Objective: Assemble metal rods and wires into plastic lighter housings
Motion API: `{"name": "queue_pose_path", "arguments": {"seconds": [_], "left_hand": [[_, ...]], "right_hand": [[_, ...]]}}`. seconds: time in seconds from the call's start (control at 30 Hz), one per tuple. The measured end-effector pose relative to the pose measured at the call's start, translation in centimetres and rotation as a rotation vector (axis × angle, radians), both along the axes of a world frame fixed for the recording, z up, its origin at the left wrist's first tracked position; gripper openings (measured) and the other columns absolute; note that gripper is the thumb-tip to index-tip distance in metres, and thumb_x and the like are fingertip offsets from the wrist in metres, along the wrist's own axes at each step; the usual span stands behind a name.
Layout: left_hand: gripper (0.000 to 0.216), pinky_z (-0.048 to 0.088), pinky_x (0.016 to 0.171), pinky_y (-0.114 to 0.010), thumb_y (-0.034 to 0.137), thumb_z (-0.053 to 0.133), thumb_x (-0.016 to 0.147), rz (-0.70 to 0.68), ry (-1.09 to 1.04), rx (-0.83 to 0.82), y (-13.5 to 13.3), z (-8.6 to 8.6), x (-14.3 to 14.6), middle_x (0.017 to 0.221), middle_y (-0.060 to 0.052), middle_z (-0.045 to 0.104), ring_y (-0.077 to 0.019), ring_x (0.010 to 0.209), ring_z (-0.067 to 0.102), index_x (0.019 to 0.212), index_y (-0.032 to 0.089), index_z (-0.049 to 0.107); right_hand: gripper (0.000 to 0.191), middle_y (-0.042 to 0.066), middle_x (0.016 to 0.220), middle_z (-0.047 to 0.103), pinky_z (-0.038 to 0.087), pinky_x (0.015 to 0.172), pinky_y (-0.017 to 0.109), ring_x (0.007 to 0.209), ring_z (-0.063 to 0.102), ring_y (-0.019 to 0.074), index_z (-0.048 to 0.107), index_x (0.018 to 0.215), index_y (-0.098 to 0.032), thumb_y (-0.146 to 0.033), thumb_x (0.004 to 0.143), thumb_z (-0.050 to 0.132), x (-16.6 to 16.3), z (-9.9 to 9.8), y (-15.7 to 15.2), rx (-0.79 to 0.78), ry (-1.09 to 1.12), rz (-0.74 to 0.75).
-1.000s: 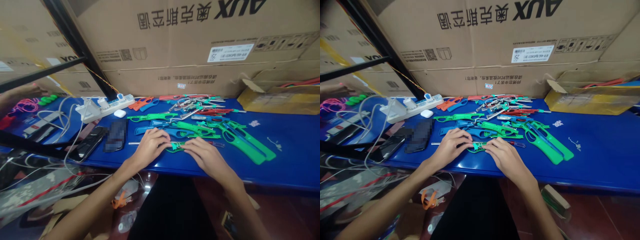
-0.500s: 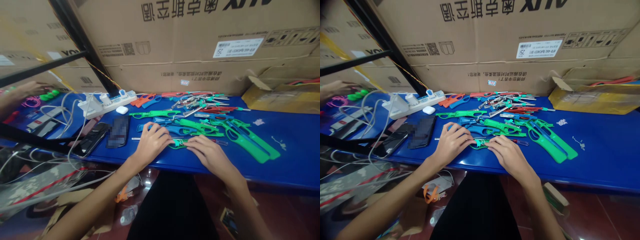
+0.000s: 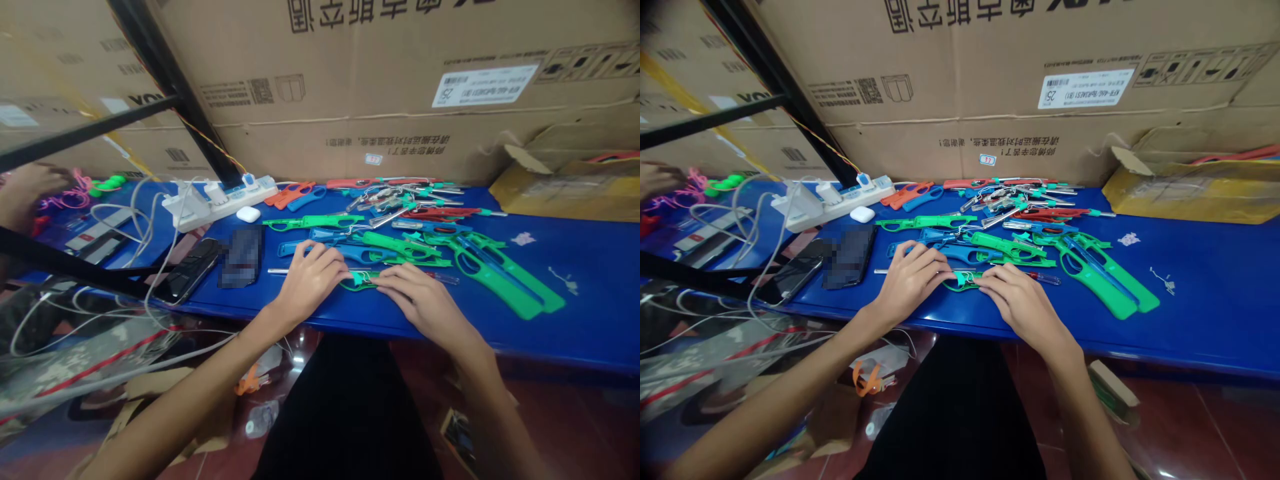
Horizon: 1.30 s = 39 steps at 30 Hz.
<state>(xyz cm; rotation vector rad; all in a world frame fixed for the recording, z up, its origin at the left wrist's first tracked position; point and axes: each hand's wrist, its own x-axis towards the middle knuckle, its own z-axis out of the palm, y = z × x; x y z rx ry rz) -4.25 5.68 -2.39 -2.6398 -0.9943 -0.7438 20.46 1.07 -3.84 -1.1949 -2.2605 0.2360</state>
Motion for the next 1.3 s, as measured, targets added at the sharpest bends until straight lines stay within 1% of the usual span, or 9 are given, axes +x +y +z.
{"name": "queue_pose_path", "arguments": {"seconds": [0.17,0.3,0.4,0.8,0.87,0.93,1.07,1.2,1.3], "left_hand": [[0.025,0.036,0.095,-0.04,0.034,0.056,0.105,-0.008,-0.005,0.032,0.0,0.1,0.0,0.095,0.0,0.075,-0.0189,0.085,0.058,0.09,0.021,0.071],[0.026,0.036,0.095,-0.04,0.034,0.054,0.105,-0.003,0.019,0.0,0.1,0.1,0.1,0.097,-0.001,0.075,-0.0197,0.086,0.058,0.092,0.021,0.072],[0.025,0.036,0.095,-0.04,0.029,0.053,0.106,-0.019,0.014,-0.019,0.0,0.0,0.1,0.1,-0.002,0.076,-0.0199,0.087,0.058,0.094,0.021,0.073],[0.017,0.039,0.096,-0.042,0.021,0.058,0.103,-0.106,0.033,0.05,-0.5,0.1,-0.6,0.1,-0.002,0.073,-0.0201,0.09,0.057,0.1,0.022,0.074],[0.016,0.04,0.095,-0.042,0.021,0.058,0.103,-0.089,0.026,0.027,-0.9,0.1,-0.7,0.103,-0.003,0.074,-0.0212,0.093,0.057,0.102,0.021,0.074],[0.015,0.04,0.096,-0.043,0.024,0.059,0.103,-0.046,-0.001,-0.015,-1.2,0.0,-0.8,0.108,-0.004,0.074,-0.0224,0.096,0.059,0.109,0.02,0.072],[0.029,0.041,0.099,-0.043,0.034,0.06,0.102,0.033,-0.081,-0.116,-1.8,0.0,-1.2,0.12,-0.007,0.073,-0.0238,0.106,0.062,0.127,0.018,0.064],[0.034,0.042,0.1,-0.042,0.041,0.061,0.101,0.045,-0.107,-0.233,-2.4,0.1,-1.4,0.127,-0.008,0.07,-0.0245,0.115,0.06,0.128,0.02,0.062],[0.031,0.043,0.098,-0.039,0.04,0.061,0.101,0.035,-0.097,-0.301,-2.7,-0.1,-1.3,0.127,-0.007,0.069,-0.0237,0.116,0.06,0.125,0.02,0.062]], "right_hand": [[0.028,0.007,0.113,0.073,0.057,0.09,0.04,0.104,0.065,0.0231,0.074,0.116,-0.025,-0.028,0.105,0.048,0.0,0.1,-0.1,-0.025,0.027,-0.002],[0.027,0.007,0.112,0.073,0.057,0.089,0.04,0.102,0.065,0.0235,0.075,0.115,-0.024,-0.028,0.105,0.05,-0.1,0.3,-0.1,-0.034,0.027,-0.012],[0.026,0.006,0.113,0.074,0.056,0.09,0.041,0.103,0.064,0.0234,0.075,0.114,-0.024,-0.027,0.104,0.051,-0.2,0.4,-0.1,-0.037,0.027,-0.009],[0.024,0.007,0.111,0.074,0.053,0.09,0.04,0.099,0.063,0.0237,0.073,0.114,-0.022,-0.025,0.105,0.051,-0.3,0.2,0.1,0.011,-0.016,-0.017],[0.023,0.007,0.111,0.074,0.052,0.09,0.039,0.099,0.063,0.0234,0.073,0.113,-0.021,-0.024,0.104,0.052,-0.3,0.2,0.1,0.025,-0.021,-0.006],[0.022,0.006,0.111,0.074,0.051,0.092,0.039,0.099,0.063,0.023,0.073,0.113,-0.02,-0.023,0.104,0.053,-0.3,0.2,0.0,0.027,-0.02,0.005],[0.023,0.006,0.113,0.073,0.049,0.093,0.038,0.102,0.062,0.0224,0.072,0.116,-0.02,-0.022,0.104,0.053,-0.2,0.2,-0.1,0.028,-0.014,0.018],[0.022,0.006,0.112,0.073,0.045,0.089,0.038,0.1,0.062,0.0224,0.072,0.116,-0.021,-0.023,0.104,0.053,-0.3,0.3,-0.2,0.031,-0.066,0.007],[0.024,0.004,0.11,0.072,0.041,0.09,0.038,0.099,0.061,0.0216,0.069,0.122,-0.022,-0.026,0.106,0.051,-0.4,0.4,-0.2,0.016,-0.088,0.002]]}}
